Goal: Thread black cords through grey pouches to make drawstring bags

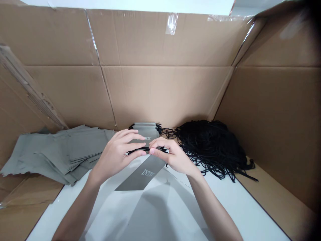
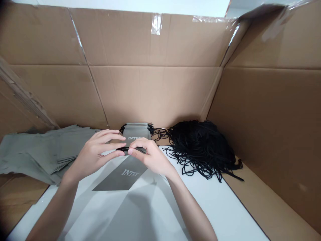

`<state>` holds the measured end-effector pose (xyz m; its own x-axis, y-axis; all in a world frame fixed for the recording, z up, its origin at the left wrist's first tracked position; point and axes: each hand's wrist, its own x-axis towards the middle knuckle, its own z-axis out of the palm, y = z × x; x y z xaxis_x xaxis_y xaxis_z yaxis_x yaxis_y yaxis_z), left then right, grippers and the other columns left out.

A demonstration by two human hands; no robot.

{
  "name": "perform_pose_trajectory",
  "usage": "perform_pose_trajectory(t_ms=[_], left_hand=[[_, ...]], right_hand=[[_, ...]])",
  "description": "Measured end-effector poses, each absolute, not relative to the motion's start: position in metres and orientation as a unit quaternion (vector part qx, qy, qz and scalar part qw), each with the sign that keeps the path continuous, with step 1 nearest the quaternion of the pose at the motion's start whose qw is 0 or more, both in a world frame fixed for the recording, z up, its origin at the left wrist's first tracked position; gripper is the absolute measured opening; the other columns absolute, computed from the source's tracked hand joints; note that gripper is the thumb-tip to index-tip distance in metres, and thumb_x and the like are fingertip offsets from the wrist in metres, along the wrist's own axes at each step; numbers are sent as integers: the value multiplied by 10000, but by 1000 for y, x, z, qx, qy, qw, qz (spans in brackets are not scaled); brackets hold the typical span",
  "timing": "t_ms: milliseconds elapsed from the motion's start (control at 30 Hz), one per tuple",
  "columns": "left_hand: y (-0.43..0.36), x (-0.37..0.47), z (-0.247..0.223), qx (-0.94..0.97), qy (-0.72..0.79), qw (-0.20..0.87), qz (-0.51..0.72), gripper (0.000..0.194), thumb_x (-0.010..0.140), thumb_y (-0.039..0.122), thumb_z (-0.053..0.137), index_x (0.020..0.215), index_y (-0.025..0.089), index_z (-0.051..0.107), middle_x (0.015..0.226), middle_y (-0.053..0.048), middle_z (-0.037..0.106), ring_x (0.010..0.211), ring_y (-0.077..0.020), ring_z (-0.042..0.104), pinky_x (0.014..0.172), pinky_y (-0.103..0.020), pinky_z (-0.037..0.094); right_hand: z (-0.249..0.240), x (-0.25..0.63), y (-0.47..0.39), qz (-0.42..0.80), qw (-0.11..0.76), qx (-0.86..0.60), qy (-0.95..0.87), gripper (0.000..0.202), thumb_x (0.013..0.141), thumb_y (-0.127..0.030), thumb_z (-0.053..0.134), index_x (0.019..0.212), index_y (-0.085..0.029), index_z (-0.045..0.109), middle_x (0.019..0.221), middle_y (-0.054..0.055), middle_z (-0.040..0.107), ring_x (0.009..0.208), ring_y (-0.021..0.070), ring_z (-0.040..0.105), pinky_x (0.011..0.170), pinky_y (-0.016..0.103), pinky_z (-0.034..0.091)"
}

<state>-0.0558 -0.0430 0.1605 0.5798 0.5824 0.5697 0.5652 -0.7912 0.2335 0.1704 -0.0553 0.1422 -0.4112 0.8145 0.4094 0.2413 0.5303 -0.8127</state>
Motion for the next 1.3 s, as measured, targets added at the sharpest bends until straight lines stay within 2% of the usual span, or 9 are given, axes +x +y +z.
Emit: perform_pose_trajectory(t_ms=[133, 233, 300, 467, 600, 767, 1000, 1133, 1300], left_hand=[[-46, -51, 160, 900, 328, 22, 287, 242, 976, 382, 547, 954, 291, 770, 1082, -5, 748, 1166, -247, 593, 1091, -422, 366], [-44, -53, 162, 898, 331, 85, 277, 245, 974, 386, 543, 933, 292, 766, 1054, -3, 748, 1128, -238, 605, 1142, -443, 300], [-40, -54, 163, 879, 333, 181, 289, 240, 951, 406, 578, 881, 278, 768, 1044, -14, 741, 1108, -240, 605, 1136, -438, 308], [-30, -44, 150, 691, 343, 520, 367, 258, 854, 455, 698, 806, 209, 759, 1183, -64, 664, 1130, -243, 583, 985, -348, 438], [-32, -26, 132, 502, 311, 670, 449, 258, 796, 464, 760, 828, 210, 726, 1036, -39, 678, 1012, -183, 600, 926, -293, 465], [-40, -12, 125, 419, 331, 688, 491, 241, 782, 429, 779, 844, 207, 711, 944, -17, 677, 885, -146, 602, 835, -250, 482], [-47, -6, 127, 320, 297, 732, 523, 233, 693, 339, 879, 819, 187, 754, 821, 36, 657, 737, -67, 548, 747, -161, 465], [-49, -4, 127, 299, 281, 740, 532, 231, 691, 296, 884, 828, 154, 764, 811, 26, 675, 721, -62, 558, 741, -160, 468], [-47, -9, 134, 279, 295, 766, 498, 67, 800, 212, 777, 809, 148, 758, 835, 6, 704, 813, -92, 623, 806, -185, 480]], right_hand=[[142, 170, -56, 304, 423, -346, -780, 187, 962, -321, 596, 842, -214, 691, 929, 34, 709, 913, 200, 635, 859, 332, 463], [139, 168, -55, 232, 417, -372, -796, 185, 977, -262, 572, 835, -210, 678, 860, 28, 706, 835, 191, 619, 788, 317, 465], [135, 166, -54, 155, 421, -376, -810, 189, 987, -230, 550, 847, -207, 674, 858, 42, 713, 830, 199, 610, 774, 322, 468], [122, 159, -52, -49, 478, -339, -809, 201, 1010, -180, 487, 982, -207, 684, 967, 90, 751, 864, 218, 650, 772, 357, 474], [109, 153, -48, -104, 527, -330, -777, 147, 996, -208, 544, 1071, -223, 669, 892, 71, 759, 773, 203, 668, 717, 353, 468], [94, 144, -44, -94, 523, -358, -768, 190, 1009, -239, 504, 938, -245, 680, 801, 52, 737, 713, 197, 645, 702, 359, 466], [86, 139, -41, -147, 549, -300, -766, 251, 1006, -134, 469, 1129, -235, 663, 976, 68, 772, 845, 189, 695, 708, 344, 483], [88, 138, -39, -187, 584, -258, -747, 239, 967, -91, 537, 1131, -215, 659, 968, 71, 776, 813, 177, 693, 661, 321, 473], [94, 139, -41, -60, 629, -278, -724, 211, 949, -78, 541, 1009, -215, 690, 867, 50, 766, 744, 176, 675, 660, 323, 500]])
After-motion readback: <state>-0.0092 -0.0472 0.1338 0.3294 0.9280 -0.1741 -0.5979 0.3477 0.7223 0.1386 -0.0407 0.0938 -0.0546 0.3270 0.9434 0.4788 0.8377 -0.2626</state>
